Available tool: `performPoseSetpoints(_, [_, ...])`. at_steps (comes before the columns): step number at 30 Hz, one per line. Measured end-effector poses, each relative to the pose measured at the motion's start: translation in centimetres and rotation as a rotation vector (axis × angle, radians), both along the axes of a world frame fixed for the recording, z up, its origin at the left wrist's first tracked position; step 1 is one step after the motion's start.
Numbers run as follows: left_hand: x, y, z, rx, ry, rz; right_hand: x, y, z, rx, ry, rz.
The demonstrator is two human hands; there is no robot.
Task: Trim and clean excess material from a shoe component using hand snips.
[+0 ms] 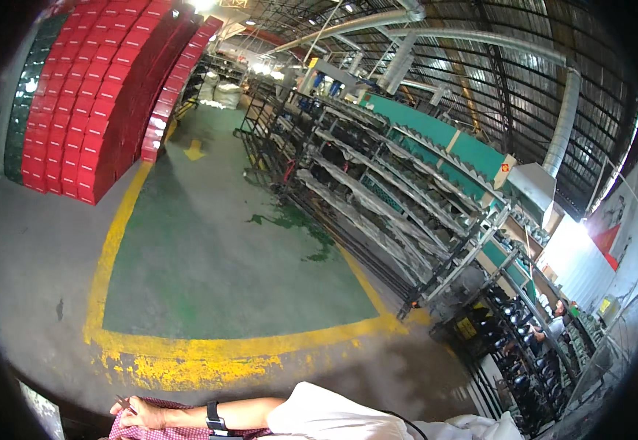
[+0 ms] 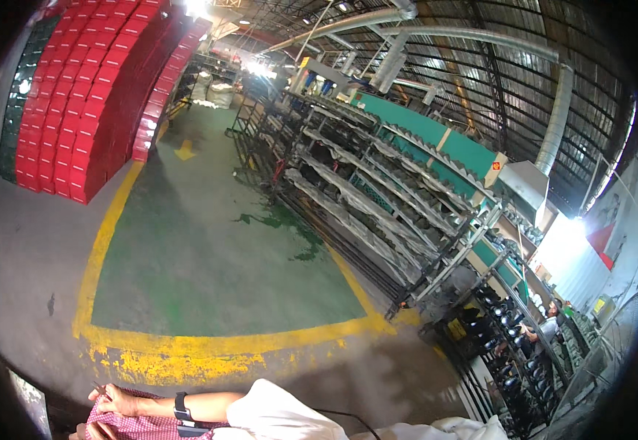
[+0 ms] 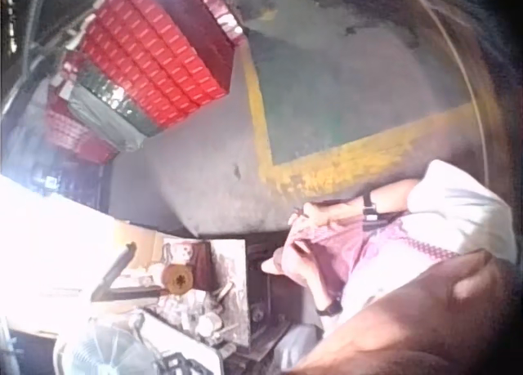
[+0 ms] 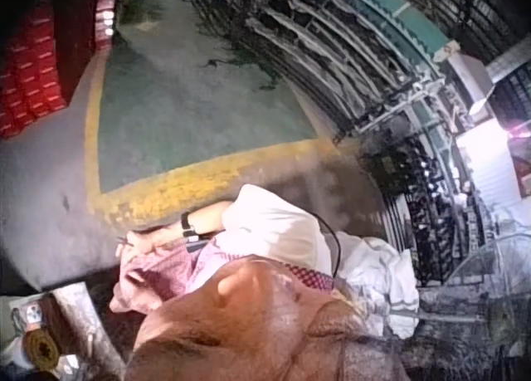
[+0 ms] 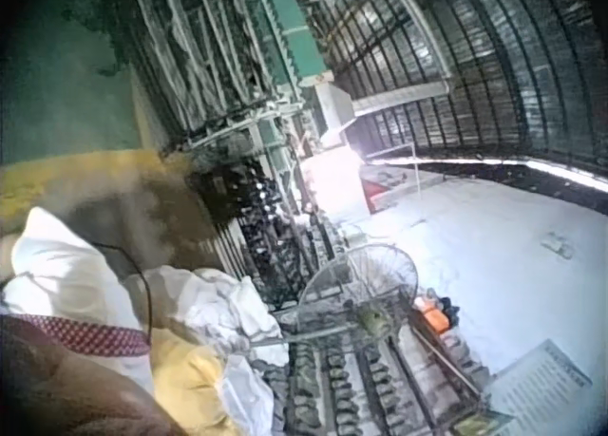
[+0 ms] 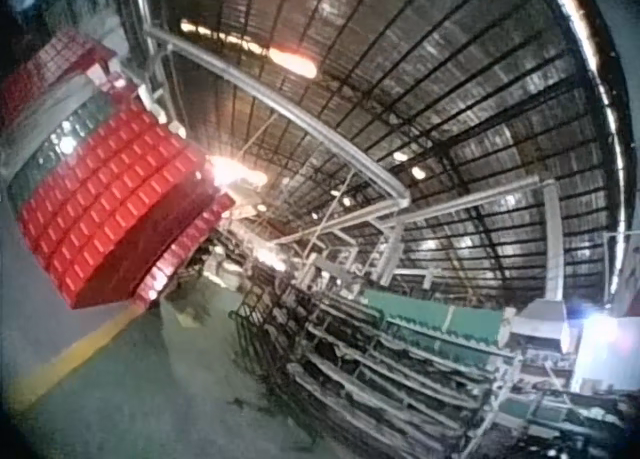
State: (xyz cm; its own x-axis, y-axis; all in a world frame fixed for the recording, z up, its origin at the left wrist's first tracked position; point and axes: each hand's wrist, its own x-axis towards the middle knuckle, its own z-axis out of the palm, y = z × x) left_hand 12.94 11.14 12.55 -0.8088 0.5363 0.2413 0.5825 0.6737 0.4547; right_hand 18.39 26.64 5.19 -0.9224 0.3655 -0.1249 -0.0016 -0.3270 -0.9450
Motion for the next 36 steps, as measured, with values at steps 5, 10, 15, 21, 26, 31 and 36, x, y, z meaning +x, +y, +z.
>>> performPoseSetpoints(5, [-0.1, -0.5, -1.9, 0.243, -0.081, 0.123, 0.0, -0.2, -0.1, 0.168, 0.06, -0.08])
performPoseSetpoints(10, [0.3, 0.0, -2.2, 0.438, -0.133, 0.2, -0.1, -0.1, -0.6, 0.015, -0.012, -0.009])
performPoseSetpoints(15, [-0.4, 1.4, -2.3, 0.639, -0.204, 0.253, -0.1, -0.6, -0.7, 0.017, 0.052, -0.008])
performPoseSetpoints(21, [-2.9, 2.8, -3.0, 0.624, -0.135, 0.228, -0.6, -1.2, -1.5, 0.214, 0.103, -0.141])
performPoseSetpoints(26, [-2.6, 3.3, -1.0, 0.295, -0.031, 0.201, -0.5, -0.1, -1.9, 0.219, 0.074, -0.143])
performPoseSetpoints(31, [-3.2, 4.0, -0.9, 0.253, -0.014, 0.137, -0.4, 1.2, -1.3, 0.233, 0.067, -0.139])
performPoseSetpoints(36, [-2.5, 3.9, -0.9, 0.178, 0.034, 0.065, -0.5, 1.3, -1.1, 0.263, 0.061, -0.13])
